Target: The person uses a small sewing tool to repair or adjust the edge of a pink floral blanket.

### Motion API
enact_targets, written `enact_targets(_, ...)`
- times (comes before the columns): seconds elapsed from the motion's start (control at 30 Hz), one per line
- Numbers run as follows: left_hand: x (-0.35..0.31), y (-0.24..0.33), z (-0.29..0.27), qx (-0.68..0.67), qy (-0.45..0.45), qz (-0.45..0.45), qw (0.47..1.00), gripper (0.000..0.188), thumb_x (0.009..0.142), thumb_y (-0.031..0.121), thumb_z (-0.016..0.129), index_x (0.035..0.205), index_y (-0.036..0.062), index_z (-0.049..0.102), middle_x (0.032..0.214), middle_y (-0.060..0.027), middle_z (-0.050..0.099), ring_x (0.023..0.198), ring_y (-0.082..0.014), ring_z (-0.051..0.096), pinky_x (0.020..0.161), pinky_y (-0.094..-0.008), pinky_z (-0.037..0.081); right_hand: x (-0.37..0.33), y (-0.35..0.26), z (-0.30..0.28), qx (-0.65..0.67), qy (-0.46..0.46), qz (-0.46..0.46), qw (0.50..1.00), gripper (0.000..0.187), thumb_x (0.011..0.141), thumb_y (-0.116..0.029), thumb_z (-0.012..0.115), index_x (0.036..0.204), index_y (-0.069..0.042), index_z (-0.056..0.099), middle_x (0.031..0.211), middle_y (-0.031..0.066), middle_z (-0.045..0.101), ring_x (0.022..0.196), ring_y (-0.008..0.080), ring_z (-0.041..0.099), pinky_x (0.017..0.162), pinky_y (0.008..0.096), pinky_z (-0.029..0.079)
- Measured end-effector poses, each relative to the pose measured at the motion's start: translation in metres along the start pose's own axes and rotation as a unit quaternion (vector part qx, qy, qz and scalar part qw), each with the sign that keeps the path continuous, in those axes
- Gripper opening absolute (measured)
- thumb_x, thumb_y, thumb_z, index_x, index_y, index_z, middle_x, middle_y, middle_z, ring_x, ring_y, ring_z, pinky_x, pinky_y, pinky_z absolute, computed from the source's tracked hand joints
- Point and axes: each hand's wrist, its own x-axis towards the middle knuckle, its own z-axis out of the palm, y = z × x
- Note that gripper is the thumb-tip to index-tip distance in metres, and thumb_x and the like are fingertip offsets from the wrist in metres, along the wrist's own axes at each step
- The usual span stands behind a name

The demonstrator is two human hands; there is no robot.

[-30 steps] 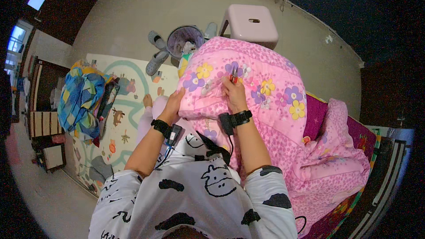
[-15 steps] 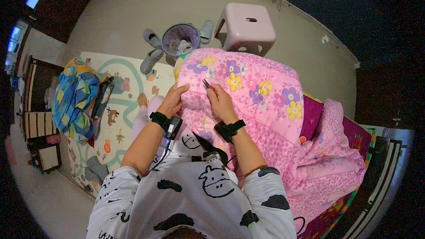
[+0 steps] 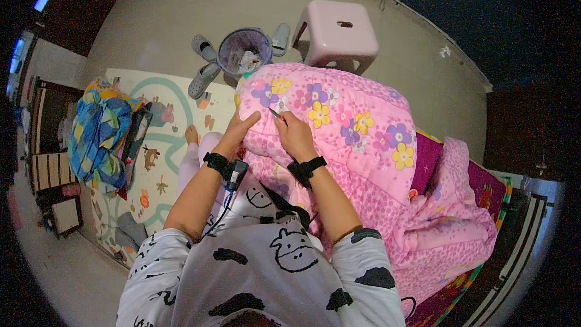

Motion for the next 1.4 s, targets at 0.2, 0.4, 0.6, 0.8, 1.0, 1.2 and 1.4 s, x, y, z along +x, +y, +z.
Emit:
enact_targets(0.2, 0.003, 0.009, 0.020, 0.553, 0.173, 0.213, 0.787, 0.098, 0.066, 0.039, 0.072, 0.133, -0.0052, 0.017, 0.124, -0.0278, 0.041, 0.115, -0.0365, 0.043, 0.095, -0.0392, 0.036, 0.002, 0.034, 0.019, 0.083, 0.028, 0.053, 0.995, 0.024, 0.086, -0.025, 0.050, 0.096, -0.004, 0.057, 0.072, 0.0182, 0.058, 0.066, 0.0295, 0.058, 0.060, 0.0370, 0.043)
enact_targets(0.4, 0.026, -0.014, 0.001, 0.541, 0.158, 0.036, 0.826, 0.089, 0.069, 0.035, 0.069, 0.132, -0.0059, 0.022, 0.122, -0.0275, 0.045, 0.113, -0.0391, 0.044, 0.092, -0.0373, 0.038, 0.002, 0.048, 0.031, 0.175, 0.031, 0.097, 0.979, 0.026, 0.087, -0.025, 0.050, 0.096, -0.001, 0.056, 0.066, 0.0100, 0.056, 0.060, 0.0173, 0.052, 0.057, 0.0305, 0.041)
enact_targets(0.6, 0.024, -0.012, -0.010, 0.131, 0.050, 0.019, 0.990, 0.048, 0.081, 0.013, 0.057, 0.124, -0.0018, 0.041, 0.113, -0.0111, 0.055, 0.098, -0.0193, 0.055, 0.084, -0.0307, 0.045, -0.004, 0.030, 0.018, 0.200, 0.031, 0.079, 0.976, 0.026, 0.087, -0.024, 0.051, 0.097, -0.001, 0.056, 0.066, 0.0079, 0.055, 0.059, 0.0139, 0.050, 0.055, 0.0291, 0.041)
enact_targets(0.8, 0.017, -0.007, -0.002, 0.008, 0.000, 0.061, 0.998, 0.039, 0.084, 0.011, 0.055, 0.121, 0.0018, 0.045, 0.110, -0.0063, 0.056, 0.098, -0.0159, 0.055, 0.084, -0.0290, 0.045, -0.004, -0.015, -0.001, 0.129, 0.025, 0.013, 0.991, 0.022, 0.086, -0.023, 0.052, 0.093, -0.002, 0.056, 0.067, 0.0137, 0.056, 0.059, 0.0254, 0.055, 0.055, 0.0337, 0.042)
enact_targets(1.0, 0.016, -0.007, -0.003, -0.046, -0.039, 0.026, 0.998, 0.042, 0.083, 0.009, 0.056, 0.123, 0.0005, 0.044, 0.112, -0.0065, 0.054, 0.097, -0.0151, 0.053, 0.086, -0.0277, 0.042, 0.009, -0.020, -0.010, -0.039, 0.035, -0.041, 0.998, 0.020, 0.083, -0.021, 0.053, 0.086, -0.002, 0.055, 0.072, 0.0200, 0.057, 0.067, 0.0376, 0.056, 0.057, 0.0421, 0.043)
enact_targets(1.2, 0.014, 0.003, 0.002, -0.059, -0.047, -0.010, 0.997, 0.040, 0.084, 0.008, 0.055, 0.122, 0.0002, 0.045, 0.110, -0.0073, 0.055, 0.097, -0.0160, 0.054, 0.085, -0.0288, 0.044, -0.006, -0.010, -0.020, -0.133, -0.004, -0.108, 0.985, 0.020, 0.083, -0.024, 0.054, 0.088, -0.004, 0.054, 0.076, 0.0171, 0.059, 0.068, 0.0350, 0.057, 0.058, 0.0422, 0.044)
enact_targets(1.4, 0.011, 0.009, 0.005, -0.037, -0.039, -0.006, 0.999, 0.037, 0.085, 0.008, 0.052, 0.120, 0.0004, 0.046, 0.109, -0.0078, 0.056, 0.096, -0.0161, 0.056, 0.084, -0.0284, 0.045, -0.006, -0.012, -0.028, -0.181, -0.043, -0.146, 0.972, 0.019, 0.083, -0.023, 0.053, 0.092, -0.006, 0.056, 0.078, 0.0136, 0.060, 0.070, 0.0326, 0.058, 0.059, 0.0397, 0.046)
